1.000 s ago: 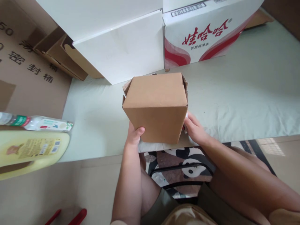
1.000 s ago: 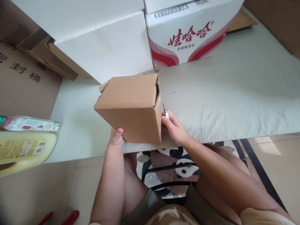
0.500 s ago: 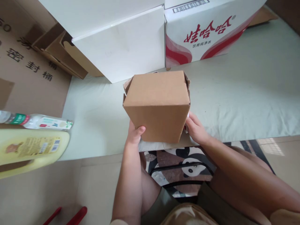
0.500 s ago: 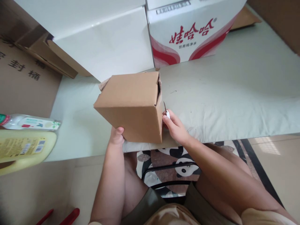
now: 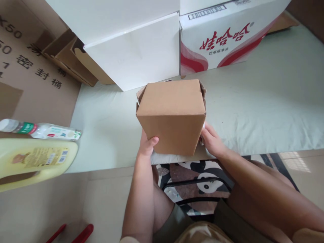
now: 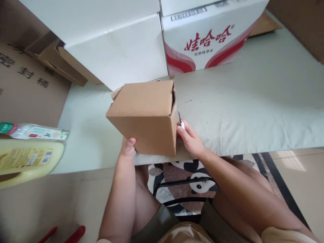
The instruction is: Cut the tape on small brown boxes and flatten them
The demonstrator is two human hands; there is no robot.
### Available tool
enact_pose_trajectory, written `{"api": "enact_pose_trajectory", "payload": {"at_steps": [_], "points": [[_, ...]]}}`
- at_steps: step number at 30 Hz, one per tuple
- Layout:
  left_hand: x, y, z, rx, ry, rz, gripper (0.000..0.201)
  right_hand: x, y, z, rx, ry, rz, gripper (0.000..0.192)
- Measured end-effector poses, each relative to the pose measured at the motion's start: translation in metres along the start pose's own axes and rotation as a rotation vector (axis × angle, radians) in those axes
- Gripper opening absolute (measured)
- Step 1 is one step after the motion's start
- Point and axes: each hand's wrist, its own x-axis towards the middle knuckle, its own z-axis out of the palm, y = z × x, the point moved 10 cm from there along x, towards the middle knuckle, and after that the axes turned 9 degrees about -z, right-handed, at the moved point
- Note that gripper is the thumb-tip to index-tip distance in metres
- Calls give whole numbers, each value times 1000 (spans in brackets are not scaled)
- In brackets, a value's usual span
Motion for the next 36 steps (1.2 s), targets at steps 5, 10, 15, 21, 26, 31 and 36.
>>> {"api": "enact_pose_trajectory", "payload": {"at_steps": [5,10,15,21,26,31,36], "points": [[0,5,2,-23,4,25,75,0,3,3,49,-21,11,45],[0,4,2,-23,5,29,78,2,5,4,113,-47,-29,43],[1,1,-6,-35,59,-13,80,5,3,3,93,-81,-59,46],[-1,-1,-31,-74,259,-46,93,5,-3,5,117,-140,-38,56],[-2,3,-34,-23,272,0,90,0,-4,12,28,-264,31,58],[-1,7,-33,-13,293,22,90,0,-3,10,-105,-283,47,55],[-2,12,-32,-52,327,14,91,2,1,5,-188,-263,72,49]]}}
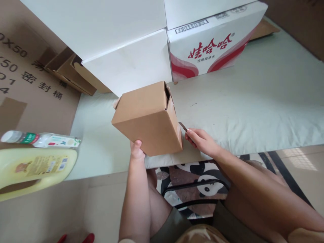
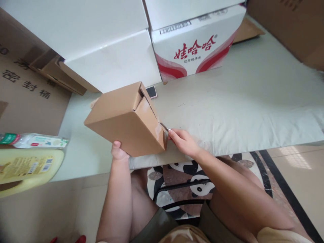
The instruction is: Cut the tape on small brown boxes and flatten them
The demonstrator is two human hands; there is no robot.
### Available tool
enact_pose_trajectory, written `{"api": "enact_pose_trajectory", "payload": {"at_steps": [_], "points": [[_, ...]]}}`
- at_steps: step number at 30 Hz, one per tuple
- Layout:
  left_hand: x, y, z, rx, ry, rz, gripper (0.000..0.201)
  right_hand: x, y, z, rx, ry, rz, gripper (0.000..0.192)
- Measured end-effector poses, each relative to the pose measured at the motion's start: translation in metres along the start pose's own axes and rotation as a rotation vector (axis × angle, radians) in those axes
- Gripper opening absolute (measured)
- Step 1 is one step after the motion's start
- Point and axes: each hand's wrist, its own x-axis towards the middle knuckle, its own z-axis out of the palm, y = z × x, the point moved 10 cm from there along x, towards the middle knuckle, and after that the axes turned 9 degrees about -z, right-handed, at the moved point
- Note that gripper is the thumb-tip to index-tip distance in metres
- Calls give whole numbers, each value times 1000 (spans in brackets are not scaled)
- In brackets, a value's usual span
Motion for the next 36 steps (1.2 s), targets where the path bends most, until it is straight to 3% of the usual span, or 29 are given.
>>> {"api": "enact_pose_trajectory", "payload": {"at_steps": [5,9,18,25,36], "points": [[-3,11,9,13,-31,53,89,-1,-7,-4,12,23,-47,51],[-3,8,9,36,-52,29,91,-1,-12,0,40,-6,-91,54],[3,-8,-10,33,-17,-49,92,-1,-4,9,96,-9,-45,61],[1,-5,-2,15,-67,-36,90,-2,1,13,135,-28,-8,58],[2,-1,-10,-74,55,-11,89,-3,3,14,-16,-92,71,49]]}}
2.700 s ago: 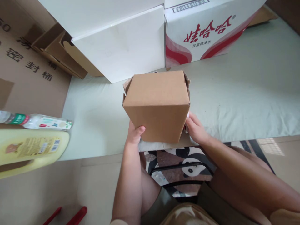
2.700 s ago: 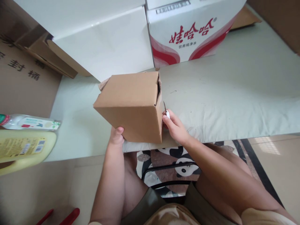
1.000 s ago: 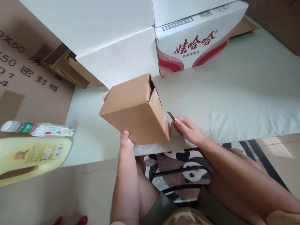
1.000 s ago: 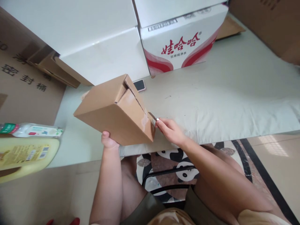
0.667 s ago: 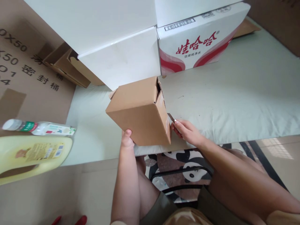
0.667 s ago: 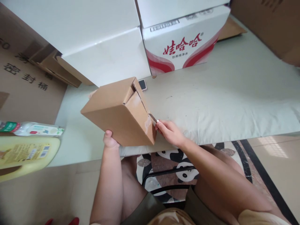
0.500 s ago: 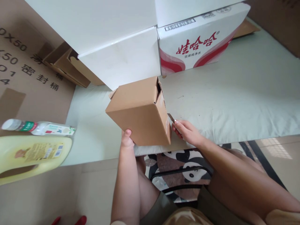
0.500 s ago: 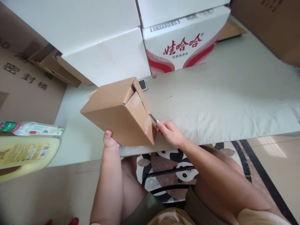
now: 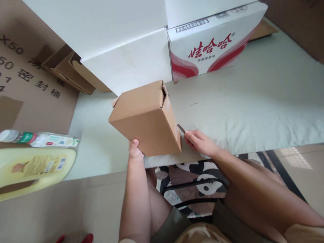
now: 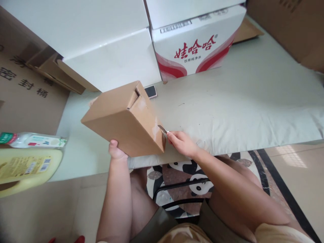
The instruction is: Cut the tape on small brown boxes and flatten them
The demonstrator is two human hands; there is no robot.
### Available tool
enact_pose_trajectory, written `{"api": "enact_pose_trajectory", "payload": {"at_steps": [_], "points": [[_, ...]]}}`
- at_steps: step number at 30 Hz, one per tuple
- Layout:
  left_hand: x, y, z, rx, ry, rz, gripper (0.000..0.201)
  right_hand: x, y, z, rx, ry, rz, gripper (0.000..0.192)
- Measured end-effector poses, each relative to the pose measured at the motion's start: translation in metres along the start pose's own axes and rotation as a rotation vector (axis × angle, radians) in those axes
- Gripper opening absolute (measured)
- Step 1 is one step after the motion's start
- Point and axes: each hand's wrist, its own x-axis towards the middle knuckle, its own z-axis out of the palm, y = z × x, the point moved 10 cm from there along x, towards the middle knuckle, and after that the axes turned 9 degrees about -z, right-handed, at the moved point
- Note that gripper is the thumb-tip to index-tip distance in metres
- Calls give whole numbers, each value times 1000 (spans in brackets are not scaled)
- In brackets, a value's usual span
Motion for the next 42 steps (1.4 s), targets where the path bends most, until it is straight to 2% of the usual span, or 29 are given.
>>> {"api": "enact_pose_trajectory", "payload": {"at_steps": [10,17,24,42], "points": [[-3,12,7,-27,2,61,87,1,-1,3,-8,-42,-26,51],[0,3,-3,-15,18,48,82,0,-1,4,-15,-35,-29,49],[1,-11,-1,3,19,-10,89,-1,9,2,-13,-12,11,47],[-2,-13,5,3,-6,-69,89,-3,7,5,10,5,13,51]]}}
